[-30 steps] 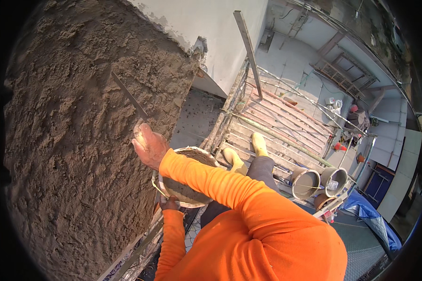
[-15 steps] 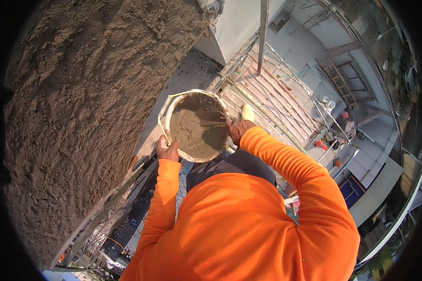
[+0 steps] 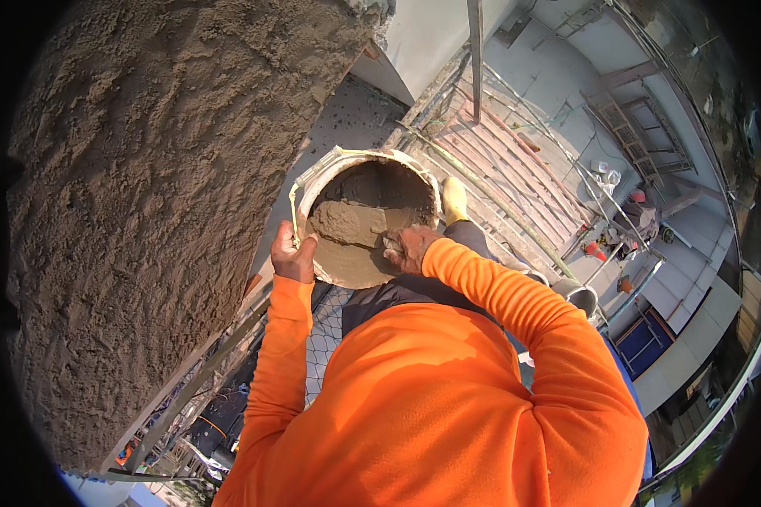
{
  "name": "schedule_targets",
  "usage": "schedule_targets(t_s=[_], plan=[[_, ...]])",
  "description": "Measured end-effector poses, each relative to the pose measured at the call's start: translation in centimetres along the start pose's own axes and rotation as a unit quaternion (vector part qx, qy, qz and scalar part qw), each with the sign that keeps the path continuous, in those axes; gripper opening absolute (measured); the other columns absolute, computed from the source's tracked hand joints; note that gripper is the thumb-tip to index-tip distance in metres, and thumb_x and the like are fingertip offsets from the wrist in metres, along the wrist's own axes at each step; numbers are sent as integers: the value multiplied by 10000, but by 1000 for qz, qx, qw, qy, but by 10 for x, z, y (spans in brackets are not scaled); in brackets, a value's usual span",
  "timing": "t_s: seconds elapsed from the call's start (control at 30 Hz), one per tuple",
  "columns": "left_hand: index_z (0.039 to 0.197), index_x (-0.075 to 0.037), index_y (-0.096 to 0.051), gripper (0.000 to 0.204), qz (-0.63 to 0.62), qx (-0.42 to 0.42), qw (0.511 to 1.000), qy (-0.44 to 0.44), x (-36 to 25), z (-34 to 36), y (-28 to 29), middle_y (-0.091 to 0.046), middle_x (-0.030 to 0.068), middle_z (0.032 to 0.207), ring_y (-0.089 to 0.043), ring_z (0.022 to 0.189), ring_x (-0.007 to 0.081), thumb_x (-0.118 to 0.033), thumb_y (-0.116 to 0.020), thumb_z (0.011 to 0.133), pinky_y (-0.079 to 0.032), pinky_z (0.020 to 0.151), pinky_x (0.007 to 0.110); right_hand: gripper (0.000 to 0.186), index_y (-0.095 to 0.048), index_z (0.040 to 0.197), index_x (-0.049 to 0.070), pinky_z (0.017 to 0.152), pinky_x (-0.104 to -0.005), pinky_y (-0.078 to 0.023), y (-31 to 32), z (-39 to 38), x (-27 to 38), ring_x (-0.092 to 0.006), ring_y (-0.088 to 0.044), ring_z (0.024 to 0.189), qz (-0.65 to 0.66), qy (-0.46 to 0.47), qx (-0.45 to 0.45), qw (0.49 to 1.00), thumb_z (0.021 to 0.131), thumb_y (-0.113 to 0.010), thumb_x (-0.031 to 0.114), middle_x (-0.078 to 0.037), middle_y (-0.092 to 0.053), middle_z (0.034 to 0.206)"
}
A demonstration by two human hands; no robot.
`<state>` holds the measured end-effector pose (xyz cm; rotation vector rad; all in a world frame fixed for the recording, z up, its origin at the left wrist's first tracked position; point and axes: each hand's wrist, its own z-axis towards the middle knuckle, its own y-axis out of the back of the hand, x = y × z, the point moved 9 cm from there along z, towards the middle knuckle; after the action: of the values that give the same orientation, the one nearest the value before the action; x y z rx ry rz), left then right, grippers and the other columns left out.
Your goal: The person scoops wet cement from a bucket with a trowel and applies it to an exterior wall, spreading and smoothing the surface. They then use a long straightedge to level the applied cement and continue adding more material to adjacent areas.
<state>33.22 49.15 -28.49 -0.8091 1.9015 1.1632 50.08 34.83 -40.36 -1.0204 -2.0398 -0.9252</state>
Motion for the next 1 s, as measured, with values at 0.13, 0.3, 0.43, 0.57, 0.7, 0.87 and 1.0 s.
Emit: schedule_targets(t_s=[0.13, 0.3, 0.43, 0.57, 0.7, 0.87, 1.0], plan=[[1063, 43, -583, 310, -24, -11, 997, 68, 37, 6, 0, -610, 60, 917, -532, 795, 151, -88, -664, 794, -477, 742, 311, 491, -628, 1239, 50, 731, -447, -519, -4, -1, -38, -429, -659, 828, -69, -62, 23, 995, 874, -682, 374, -207, -682, 812], [1206, 86, -560, 487, -106, -58, 984, 128, 101, 22, -3, -645, 94, 984, -571, 843, 190, -92, -691, 772, -487, 806, 320, 375, -668, 1148, 60, 699, -403, -524, -13, 3, -45, -336, -668, 799, 119, -41, -19, 992, 886, -664, 329, -146, -698, 829], [1133, 21, -587, 402, -102, -67, 981, 151, 145, 35, 16, -643, 86, 1002, -603, 889, 205, -59, -684, 752, -491, 831, 319, 404, -584, 1297, 57, 438, -255, -384, -31, -21, -37, -91, -458, 488, 417, -194, 58, 886, 926, -610, 212, 0, -501, 619], [1121, -18, -602, 367, -158, -70, 969, 179, 183, 26, 38, -624, 57, 972, -585, 845, 163, -22, -666, 759, -492, 786, 304, 248, -547, 1170, 32, 473, -262, -418, 12, -38, -23, -112, -504, 531, 571, -64, -211, 791, 941, -577, 122, -25, -535, 693], [1095, -17, -610, 358, -171, -136, 955, 202, 224, 1, 65, -618, 45, 930, -585, 799, 161, -26, -688, 746, -489, 759, 304, 170, -487, 1016, 24, 529, -315, -442, 16, -25, -46, -148, -544, 613, 499, -156, -424, 740, 962, -592, 146, -52, -534, 749], [1131, -18, -605, 427, -137, -182, 940, 252, 270, -20, 100, -644, 83, 965, -621, 815, 213, -18, -683, 711, -515, 762, 342, 368, -488, 1199, 16, 773, -472, -519, 25, 81, 53, -445, -661, 935, 363, -386, -491, 691, 942, -632, 236, -299, -647, 1058], [1082, -15, -630, 331, -203, -163, 933, 247, 273, -49, 115, -656, 88, 967, -640, 857, 207, -7, -663, 752, -521, 822, 334, 426, -472, 1230, 14, 837, -491, -478, 13, 134, 295, -454, -617, 939, 425, 64, -279, 859, 957, -623, 304, -268, -617, 967]])
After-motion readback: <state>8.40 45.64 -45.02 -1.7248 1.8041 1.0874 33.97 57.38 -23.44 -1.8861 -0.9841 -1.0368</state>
